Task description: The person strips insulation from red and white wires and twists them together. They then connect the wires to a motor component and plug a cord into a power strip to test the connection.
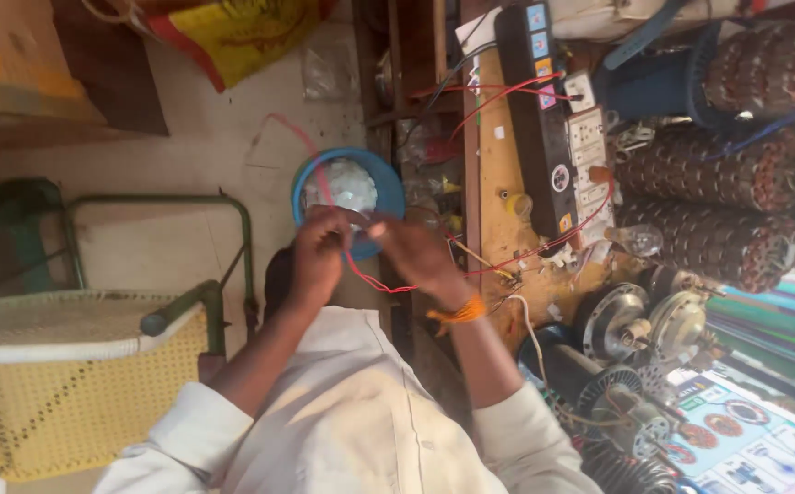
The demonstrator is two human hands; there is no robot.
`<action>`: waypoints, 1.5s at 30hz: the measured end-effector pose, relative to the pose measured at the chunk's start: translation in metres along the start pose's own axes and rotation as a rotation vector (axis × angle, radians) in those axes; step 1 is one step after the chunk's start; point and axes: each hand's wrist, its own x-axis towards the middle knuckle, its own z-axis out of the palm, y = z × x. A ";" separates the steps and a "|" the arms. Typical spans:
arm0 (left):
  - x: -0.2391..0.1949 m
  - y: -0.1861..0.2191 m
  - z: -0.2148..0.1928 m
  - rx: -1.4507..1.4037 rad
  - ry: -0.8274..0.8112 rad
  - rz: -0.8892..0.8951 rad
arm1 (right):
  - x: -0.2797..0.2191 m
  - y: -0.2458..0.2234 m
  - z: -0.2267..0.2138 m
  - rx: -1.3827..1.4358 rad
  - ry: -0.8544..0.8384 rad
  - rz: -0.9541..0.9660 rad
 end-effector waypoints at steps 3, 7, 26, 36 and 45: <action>0.006 0.010 0.008 0.072 -0.077 -0.072 | -0.013 -0.053 0.024 0.354 0.014 0.195; 0.036 -0.014 -0.020 -0.930 0.034 -0.450 | -0.059 -0.079 0.011 -0.030 0.201 0.040; 0.080 0.148 -0.010 -0.037 -0.201 0.072 | -0.165 -0.077 -0.017 -0.021 0.206 -0.163; 0.032 0.220 0.059 0.230 -0.386 0.074 | -0.269 -0.115 -0.054 -0.125 0.679 0.399; -0.119 0.217 0.129 0.661 -0.775 0.574 | -0.228 -0.192 -0.035 1.338 0.569 -0.500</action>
